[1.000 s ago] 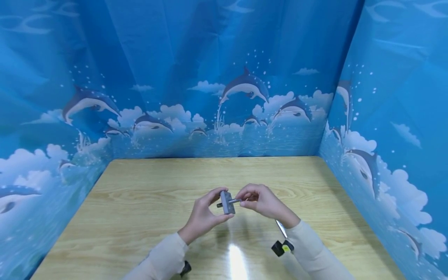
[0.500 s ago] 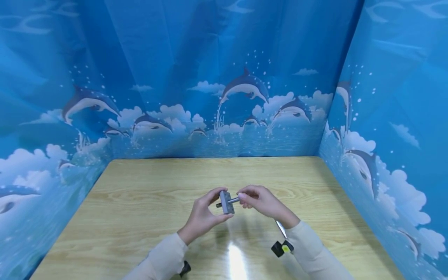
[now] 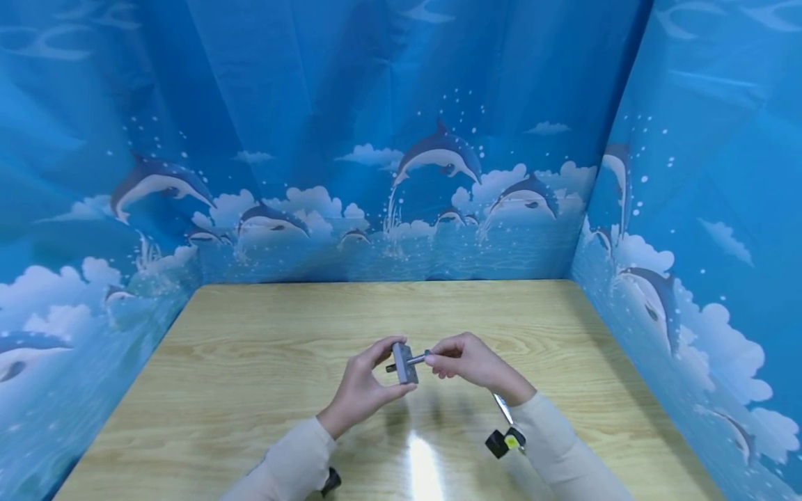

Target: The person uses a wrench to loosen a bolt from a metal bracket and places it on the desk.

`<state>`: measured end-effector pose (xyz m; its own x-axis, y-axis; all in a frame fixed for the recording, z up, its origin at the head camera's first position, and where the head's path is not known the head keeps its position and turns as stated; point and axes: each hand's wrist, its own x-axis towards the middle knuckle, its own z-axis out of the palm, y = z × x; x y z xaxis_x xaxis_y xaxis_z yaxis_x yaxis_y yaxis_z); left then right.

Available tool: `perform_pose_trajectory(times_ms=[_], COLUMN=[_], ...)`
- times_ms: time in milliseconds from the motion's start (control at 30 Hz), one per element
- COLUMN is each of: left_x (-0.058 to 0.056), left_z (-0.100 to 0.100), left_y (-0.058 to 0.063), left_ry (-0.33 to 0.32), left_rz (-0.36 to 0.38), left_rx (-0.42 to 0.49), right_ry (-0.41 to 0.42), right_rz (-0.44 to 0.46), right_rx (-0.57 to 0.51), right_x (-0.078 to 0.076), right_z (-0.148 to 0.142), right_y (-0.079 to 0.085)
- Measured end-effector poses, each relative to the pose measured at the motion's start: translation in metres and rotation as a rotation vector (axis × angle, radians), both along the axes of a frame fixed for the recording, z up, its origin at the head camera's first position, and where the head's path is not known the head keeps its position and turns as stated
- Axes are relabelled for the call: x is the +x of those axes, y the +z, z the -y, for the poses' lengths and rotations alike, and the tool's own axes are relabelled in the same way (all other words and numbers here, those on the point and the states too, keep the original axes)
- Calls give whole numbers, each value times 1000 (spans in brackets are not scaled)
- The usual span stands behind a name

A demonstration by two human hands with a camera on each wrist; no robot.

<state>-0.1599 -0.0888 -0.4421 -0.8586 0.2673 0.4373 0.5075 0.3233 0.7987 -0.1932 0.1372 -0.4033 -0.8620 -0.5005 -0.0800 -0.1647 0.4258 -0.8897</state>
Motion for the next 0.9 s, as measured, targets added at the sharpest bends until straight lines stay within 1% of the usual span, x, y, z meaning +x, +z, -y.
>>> perform_pose_trajectory(times_ms=[67,200,300,400,533,600,667,800,900], left_x=[-1,-2,-1,-1,-1,-1,-2,1,8], left_z=[1,1,1,2,2,2,2,-1,-4], left_y=[1,5,7,7,5,5,4,6,16], left_ry=[7,15,16,19,43,52,51,31,27], left_rz=[-6,-11,-9,-16,-12,-4,2,9,16], left_rx=[5,15,14,13,25,37,47,59,49], right_ry=[-20,-60,-66,-54,5,32,40,-2,-45], right_rz=[-73,-164,-186,-196,-203,-182,-143,-36,23], right_rx=[-9,-52,-72,-56,2,13,-3,-48,-52], right_x=[1,2,3,3,2,1,1,-2,-3], right_z=[0,1,1,2,3,3,3,5,7], right_y=[-1,-1,-1,-2,-5,-7,-7,-6,-6])
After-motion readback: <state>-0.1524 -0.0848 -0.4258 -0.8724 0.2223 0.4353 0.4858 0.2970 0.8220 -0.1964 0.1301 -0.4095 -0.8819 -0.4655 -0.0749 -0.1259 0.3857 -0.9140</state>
